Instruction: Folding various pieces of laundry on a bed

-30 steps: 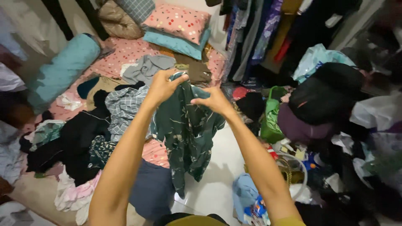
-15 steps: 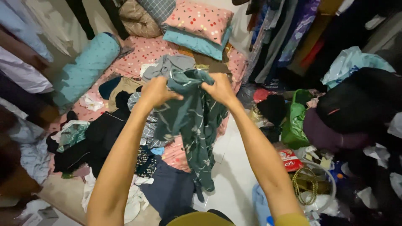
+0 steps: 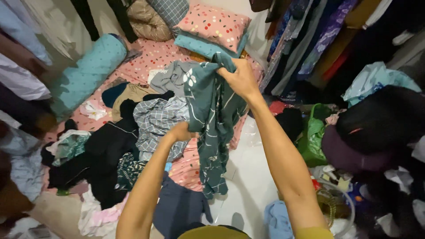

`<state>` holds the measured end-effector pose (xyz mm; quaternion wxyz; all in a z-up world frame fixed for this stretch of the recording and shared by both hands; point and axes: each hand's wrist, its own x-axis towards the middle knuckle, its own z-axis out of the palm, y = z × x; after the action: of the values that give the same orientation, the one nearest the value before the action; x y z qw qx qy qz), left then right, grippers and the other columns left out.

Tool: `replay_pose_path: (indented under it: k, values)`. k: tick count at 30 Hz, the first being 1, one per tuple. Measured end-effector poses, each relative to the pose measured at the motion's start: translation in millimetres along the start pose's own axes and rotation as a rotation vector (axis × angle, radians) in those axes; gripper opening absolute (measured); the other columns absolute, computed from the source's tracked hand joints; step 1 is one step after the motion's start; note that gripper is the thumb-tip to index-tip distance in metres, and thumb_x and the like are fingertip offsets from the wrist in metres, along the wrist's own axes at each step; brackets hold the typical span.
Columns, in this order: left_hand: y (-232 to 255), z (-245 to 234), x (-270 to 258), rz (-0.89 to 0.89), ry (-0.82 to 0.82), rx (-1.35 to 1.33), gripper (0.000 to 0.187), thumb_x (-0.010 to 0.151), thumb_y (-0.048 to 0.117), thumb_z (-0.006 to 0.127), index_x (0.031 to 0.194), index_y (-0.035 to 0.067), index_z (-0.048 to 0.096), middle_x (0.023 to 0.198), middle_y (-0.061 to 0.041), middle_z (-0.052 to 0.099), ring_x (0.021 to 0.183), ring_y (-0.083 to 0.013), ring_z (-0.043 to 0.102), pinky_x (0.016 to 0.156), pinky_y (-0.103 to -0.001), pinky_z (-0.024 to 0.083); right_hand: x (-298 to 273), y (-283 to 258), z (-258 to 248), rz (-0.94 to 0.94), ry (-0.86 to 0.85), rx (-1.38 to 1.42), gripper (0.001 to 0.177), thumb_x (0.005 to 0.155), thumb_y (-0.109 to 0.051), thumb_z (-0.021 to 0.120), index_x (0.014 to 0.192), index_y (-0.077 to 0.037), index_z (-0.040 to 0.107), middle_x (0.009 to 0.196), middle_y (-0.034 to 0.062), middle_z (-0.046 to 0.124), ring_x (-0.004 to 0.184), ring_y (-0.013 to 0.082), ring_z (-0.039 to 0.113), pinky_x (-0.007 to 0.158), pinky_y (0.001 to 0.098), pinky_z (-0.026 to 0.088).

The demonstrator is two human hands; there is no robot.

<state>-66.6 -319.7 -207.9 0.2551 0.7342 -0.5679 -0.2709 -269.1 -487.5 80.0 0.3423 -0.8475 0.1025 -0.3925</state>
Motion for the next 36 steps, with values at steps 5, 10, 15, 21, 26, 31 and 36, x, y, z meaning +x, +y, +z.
replay_pose_path:
  k: [5, 10, 15, 21, 26, 31, 36]
  values:
    - [13, 29, 25, -0.146, 0.052, -0.163, 0.036, 0.076, 0.022, 0.078, 0.108, 0.007, 0.076, 0.098, -0.016, 0.078, 0.090, -0.0266, 0.073, 0.082, -0.040, 0.058, 20, 12, -19, 0.018, -0.047, 0.001, 0.022, 0.089, -0.021, 0.074, 0.097, -0.001, 0.073, 0.068, 0.0006, 0.059, 0.068, 0.0053, 0.054, 0.062, 0.0297, 0.046]
    - [2, 52, 49, 0.053, 0.236, -0.381, 0.035, 0.080, 0.005, 0.068, 0.115, 0.004, 0.072, 0.104, -0.010, 0.077, 0.098, -0.0177, 0.070, 0.086, -0.033, 0.054, 35, 42, -30, 0.024, -0.083, 0.086, 0.019, 0.090, -0.019, 0.073, 0.095, -0.001, 0.074, 0.070, -0.0051, 0.061, 0.067, 0.0038, 0.052, 0.060, 0.0286, 0.044]
    - [-6, 54, 53, -0.194, 0.324, -0.772, 0.037, 0.092, 0.008, 0.059, 0.127, 0.000, 0.070, 0.103, -0.011, 0.069, 0.089, -0.0210, 0.058, 0.079, -0.038, 0.048, 42, 77, -35, 0.087, -0.024, 0.133, 0.016, 0.093, -0.016, 0.073, 0.088, 0.000, 0.072, 0.072, -0.0049, 0.058, 0.068, 0.0046, 0.051, 0.061, 0.0271, 0.042]
    - [109, 2, 16, -0.095, 0.485, -0.755, 0.066, 0.080, 0.026, 0.085, 0.136, 0.003, 0.060, 0.127, -0.005, 0.068, 0.113, -0.0168, 0.060, 0.101, -0.032, 0.047, 42, 63, -6, 0.309, -0.056, 0.527, 0.012, 0.091, -0.013, 0.071, 0.096, -0.003, 0.075, 0.084, -0.0047, 0.071, 0.071, 0.0073, 0.063, 0.063, 0.0256, 0.049]
    - [121, 11, 28, 0.150, 0.343, -0.735, 0.079, 0.074, 0.026, 0.090, 0.140, 0.004, 0.053, 0.128, -0.005, 0.063, 0.116, -0.0182, 0.058, 0.102, -0.033, 0.047, 34, 66, 28, 0.290, -0.247, 0.682, 0.013, 0.096, -0.016, 0.069, 0.100, -0.003, 0.073, 0.086, -0.0028, 0.071, 0.073, 0.0077, 0.065, 0.066, 0.0271, 0.054]
    - [97, 13, 38, 0.131, 0.391, -0.851, 0.064, 0.080, 0.022, 0.084, 0.136, 0.002, 0.060, 0.124, -0.006, 0.069, 0.115, -0.0197, 0.063, 0.102, -0.035, 0.050, 19, 84, 32, 0.225, -0.316, 0.697, 0.018, 0.101, -0.016, 0.072, 0.112, -0.001, 0.072, 0.094, -0.0017, 0.066, 0.081, 0.0061, 0.058, 0.071, 0.0256, 0.049]
    - [119, -17, 17, 0.014, 0.538, -0.973, 0.041, 0.085, 0.018, 0.081, 0.119, 0.006, 0.063, 0.109, -0.002, 0.071, 0.099, -0.0144, 0.067, 0.088, -0.031, 0.054, -3, 113, 26, 0.429, -0.298, 0.946, 0.042, 0.102, -0.015, 0.070, 0.141, -0.002, 0.063, 0.116, 0.0015, 0.072, 0.089, 0.0096, 0.060, 0.075, 0.0241, 0.047]
